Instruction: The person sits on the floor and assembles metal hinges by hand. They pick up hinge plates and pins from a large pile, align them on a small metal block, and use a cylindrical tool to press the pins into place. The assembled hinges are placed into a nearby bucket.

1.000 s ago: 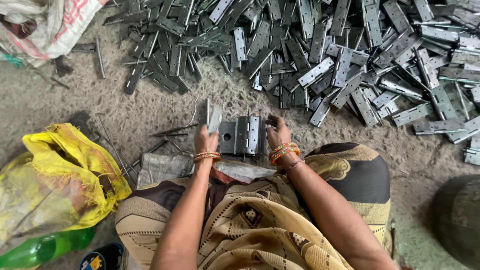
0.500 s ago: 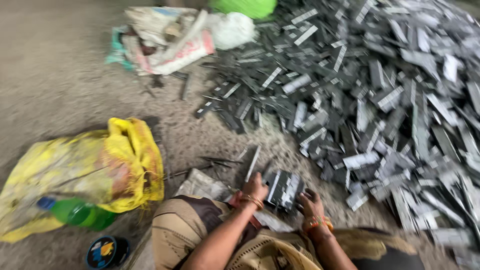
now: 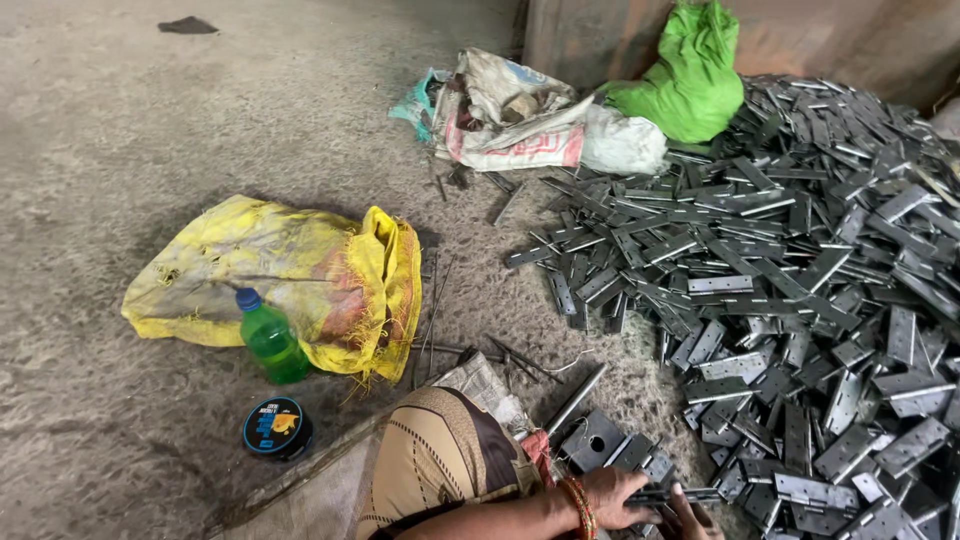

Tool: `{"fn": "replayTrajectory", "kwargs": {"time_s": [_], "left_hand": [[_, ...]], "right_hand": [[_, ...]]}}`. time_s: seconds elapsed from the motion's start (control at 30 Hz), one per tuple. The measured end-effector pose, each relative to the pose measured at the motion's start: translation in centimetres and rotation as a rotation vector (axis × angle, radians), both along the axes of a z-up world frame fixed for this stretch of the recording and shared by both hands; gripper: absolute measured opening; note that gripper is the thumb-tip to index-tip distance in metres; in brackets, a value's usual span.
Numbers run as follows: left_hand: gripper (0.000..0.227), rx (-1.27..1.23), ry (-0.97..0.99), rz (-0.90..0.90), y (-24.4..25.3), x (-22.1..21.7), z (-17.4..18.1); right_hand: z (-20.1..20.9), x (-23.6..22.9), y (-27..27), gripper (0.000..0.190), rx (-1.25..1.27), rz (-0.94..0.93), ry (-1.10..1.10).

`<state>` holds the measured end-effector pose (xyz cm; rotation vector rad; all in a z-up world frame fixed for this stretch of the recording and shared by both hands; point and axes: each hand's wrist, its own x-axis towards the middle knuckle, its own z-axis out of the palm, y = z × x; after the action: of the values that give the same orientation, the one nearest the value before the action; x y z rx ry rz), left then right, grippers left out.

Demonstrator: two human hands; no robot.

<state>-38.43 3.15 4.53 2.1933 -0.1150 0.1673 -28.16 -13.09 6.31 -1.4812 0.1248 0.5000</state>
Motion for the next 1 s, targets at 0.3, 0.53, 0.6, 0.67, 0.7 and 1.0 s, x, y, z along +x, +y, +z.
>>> {"fn": "replayTrajectory", "kwargs": {"time_s": [0.3, 0.53, 0.6, 0.67, 0.7, 1.0], "left_hand": [[0.067, -0.501, 0.313, 0.095, 2.5, 3.1, -4.4], [0.028, 0.071, 0.035, 0.157, 0.2, 2.2, -3.2], [0.018, 0.138, 0.042, 0.13, -0.2, 1.5, -3.1], [0.011, 0.146, 0.054, 0.141, -0.3, 1.5, -2.8], [0.013, 0.083, 0.104, 0.145, 0.2, 2.0, -2.7], [0.026, -0.602, 0.299, -0.135, 4.1, 2.7, -5.2]], "right_hand": [[0.0, 1.1, 1.0, 0.048, 0.151, 0.213, 0.115], [-1.9, 0.9, 0.0, 0.016, 0.046, 0.116, -0.068], [-2.9, 0.9, -0.4, 0.02, -0.159, 0.069, -0.044], [-3.3, 0.7, -1.1, 0.023, -0.221, 0.065, -0.062], [-3.4, 1.0, -1.1, 0.022, -0.171, 0.087, -0.106], [-3.4, 1.2, -2.2, 0.015, -0.046, 0.327, -0.102]]}}
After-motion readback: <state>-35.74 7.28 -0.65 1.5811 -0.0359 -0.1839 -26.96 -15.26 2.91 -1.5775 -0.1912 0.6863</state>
